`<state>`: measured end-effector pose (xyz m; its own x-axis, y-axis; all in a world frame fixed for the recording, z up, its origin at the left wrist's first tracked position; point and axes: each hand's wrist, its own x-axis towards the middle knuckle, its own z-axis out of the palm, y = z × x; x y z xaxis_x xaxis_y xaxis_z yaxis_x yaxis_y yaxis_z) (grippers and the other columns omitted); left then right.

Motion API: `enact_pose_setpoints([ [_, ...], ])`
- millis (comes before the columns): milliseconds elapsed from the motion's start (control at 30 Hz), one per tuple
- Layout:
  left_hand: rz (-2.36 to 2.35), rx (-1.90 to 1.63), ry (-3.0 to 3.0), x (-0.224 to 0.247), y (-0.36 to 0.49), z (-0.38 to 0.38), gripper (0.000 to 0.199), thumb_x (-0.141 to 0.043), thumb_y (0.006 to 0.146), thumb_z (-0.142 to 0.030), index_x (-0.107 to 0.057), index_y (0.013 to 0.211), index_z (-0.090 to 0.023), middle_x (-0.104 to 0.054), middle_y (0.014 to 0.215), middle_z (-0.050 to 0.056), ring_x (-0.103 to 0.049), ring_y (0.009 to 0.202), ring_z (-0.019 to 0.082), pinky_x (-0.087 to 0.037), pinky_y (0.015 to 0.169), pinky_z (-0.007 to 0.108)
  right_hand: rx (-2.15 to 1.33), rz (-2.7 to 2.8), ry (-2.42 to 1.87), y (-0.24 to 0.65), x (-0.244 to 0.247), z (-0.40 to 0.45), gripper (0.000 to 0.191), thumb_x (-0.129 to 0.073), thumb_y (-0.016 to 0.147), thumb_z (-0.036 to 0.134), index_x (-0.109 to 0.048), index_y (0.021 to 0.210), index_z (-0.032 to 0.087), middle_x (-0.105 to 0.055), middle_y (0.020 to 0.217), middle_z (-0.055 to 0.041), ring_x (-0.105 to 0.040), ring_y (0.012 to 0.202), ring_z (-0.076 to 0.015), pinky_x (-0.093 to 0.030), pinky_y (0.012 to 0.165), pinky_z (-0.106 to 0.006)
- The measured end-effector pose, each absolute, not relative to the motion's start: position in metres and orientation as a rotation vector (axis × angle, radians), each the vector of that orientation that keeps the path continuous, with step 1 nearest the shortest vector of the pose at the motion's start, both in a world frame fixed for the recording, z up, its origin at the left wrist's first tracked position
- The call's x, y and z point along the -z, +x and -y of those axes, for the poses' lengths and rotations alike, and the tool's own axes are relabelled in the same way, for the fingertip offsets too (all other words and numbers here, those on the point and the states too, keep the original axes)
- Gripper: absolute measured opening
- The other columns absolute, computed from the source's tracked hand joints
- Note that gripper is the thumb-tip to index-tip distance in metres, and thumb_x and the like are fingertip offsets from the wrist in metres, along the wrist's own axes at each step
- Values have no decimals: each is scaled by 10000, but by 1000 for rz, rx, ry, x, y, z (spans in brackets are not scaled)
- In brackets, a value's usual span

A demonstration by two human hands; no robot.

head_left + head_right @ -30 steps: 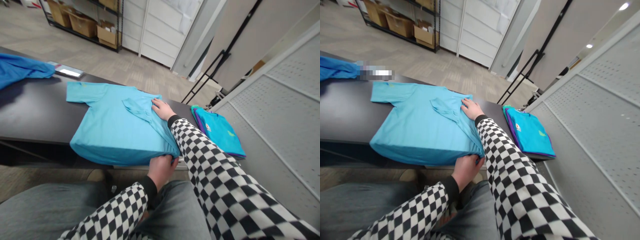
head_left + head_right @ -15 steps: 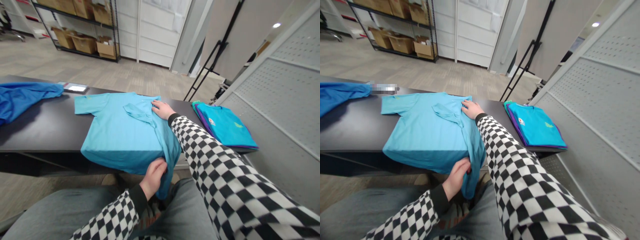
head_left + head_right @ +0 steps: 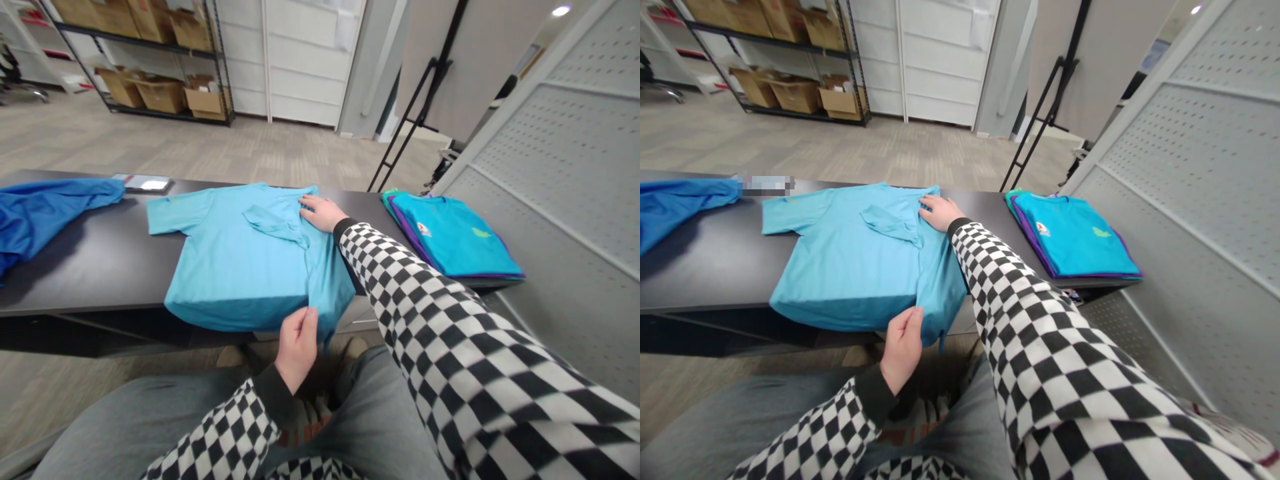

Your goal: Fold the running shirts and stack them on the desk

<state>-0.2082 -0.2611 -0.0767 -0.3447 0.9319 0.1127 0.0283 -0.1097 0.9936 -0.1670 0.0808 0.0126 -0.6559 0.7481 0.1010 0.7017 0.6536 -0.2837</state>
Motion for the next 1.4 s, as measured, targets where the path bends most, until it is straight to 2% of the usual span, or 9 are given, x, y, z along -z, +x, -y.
enact_pose_setpoints([
  [133, -1394, -1376, 1038, 89, -205, 256, 468, -740, 950, -625, -703, 817, -179, -669, 753, 23, -585, 716, 184, -510, 715, 302, -321, 2653, -1186, -167, -11, -82, 613, -512, 1129, 512, -575, 1700, 298, -432, 1827, -65, -375, 1708, -342, -197, 1406, -673],
  [267, -1386, -1324, 1144, 100, -215, 257, 479, -748, 938, -600, -695, 718, -178, -730, 799, 68, -668, 784, 226, -553, 764, 331, -319, 2660, -1163, -167, -10, -83, 621, -511, 1133, 566, -595, 1688, 301, -449, 1818, -66, -400, 1692, -363, -199, 1403, -684],
  [500, -1279, -1251, 1188, 154, -239, 251, 373, -795, 896, -454, -739, 1124, -164, -831, 1091, 129, -778, 1048, 279, -594, 1005, 393, -286, 2657, -1164, -167, -6, -86, 637, -502, 1136, 563, -593, 1692, 265, -455, 1814, -81, -392, 1692, -374, -185, 1405, -689],
  [800, -1734, -584, 1458, 175, -251, 246, 413, -480, 1080, -437, -745, 906, -173, -799, 895, 124, -757, 870, 265, -541, 807, 356, -331, 2637, -1148, -168, -8, -85, 621, -531, 1117, 524, -612, 1675, 265, -474, 1800, -85, -413, 1684, -375, -209, 1401, -696],
  [900, -1745, -356, 1526, 155, -257, 266, 147, -769, 864, -341, -769, 836, -196, -812, 890, 134, -785, 915, 305, -548, 822, 367, -322, 2642, -1136, -168, -9, -84, 626, -527, 1111, 494, -600, 1683, 250, -450, 1811, -94, -396, 1696, -363, -212, 1400, -698],
  [967, -1664, -218, 1581, 126, -264, 285, 177, -904, 678, -299, -762, 738, -213, -791, 797, 121, -788, 856, 335, -551, 774, 379, -323, 2651, -1130, -168, -9, -83, 625, -511, 1116, 493, -592, 1688, 255, -445, 1813, -96, -392, 1700, -357, -213, 1396, -708],
  [1133, -1110, -356, 1373, 15, -328, 300, 429, -697, 981, -539, -822, 1291, -271, -818, 887, 67, -730, 684, 216, -542, 662, 314, -342, 2638, -1151, -166, -1, -92, 630, -493, 1122, 521, -589, 1694, 278, -420, 1825, -82, -350, 1721, -377, -210, 1403, -716],
  [1267, -1806, -1022, 1280, -51, -440, 248, 525, -577, 1038, -651, -812, 1057, -183, -711, 755, 59, -621, 651, 193, -495, 646, 295, -416, 2552, -1112, -166, 8, -103, 642, -507, 1114, 555, -597, 1691, 290, -408, 1827, -71, -307, 1737, -387, -195, 1424, -700],
  [1400, -2706, -804, 1013, -65, -537, 180, 424, -603, 1040, -547, -750, 1085, -153, -782, 1097, 185, -709, 1113, 349, -549, 961, 439, -534, 2405, -1131, -166, 8, -106, 669, -483, 1113, 566, -599, 1689, 246, -478, 1786, -110, -341, 1727, -348, -270, 1430, -595],
])
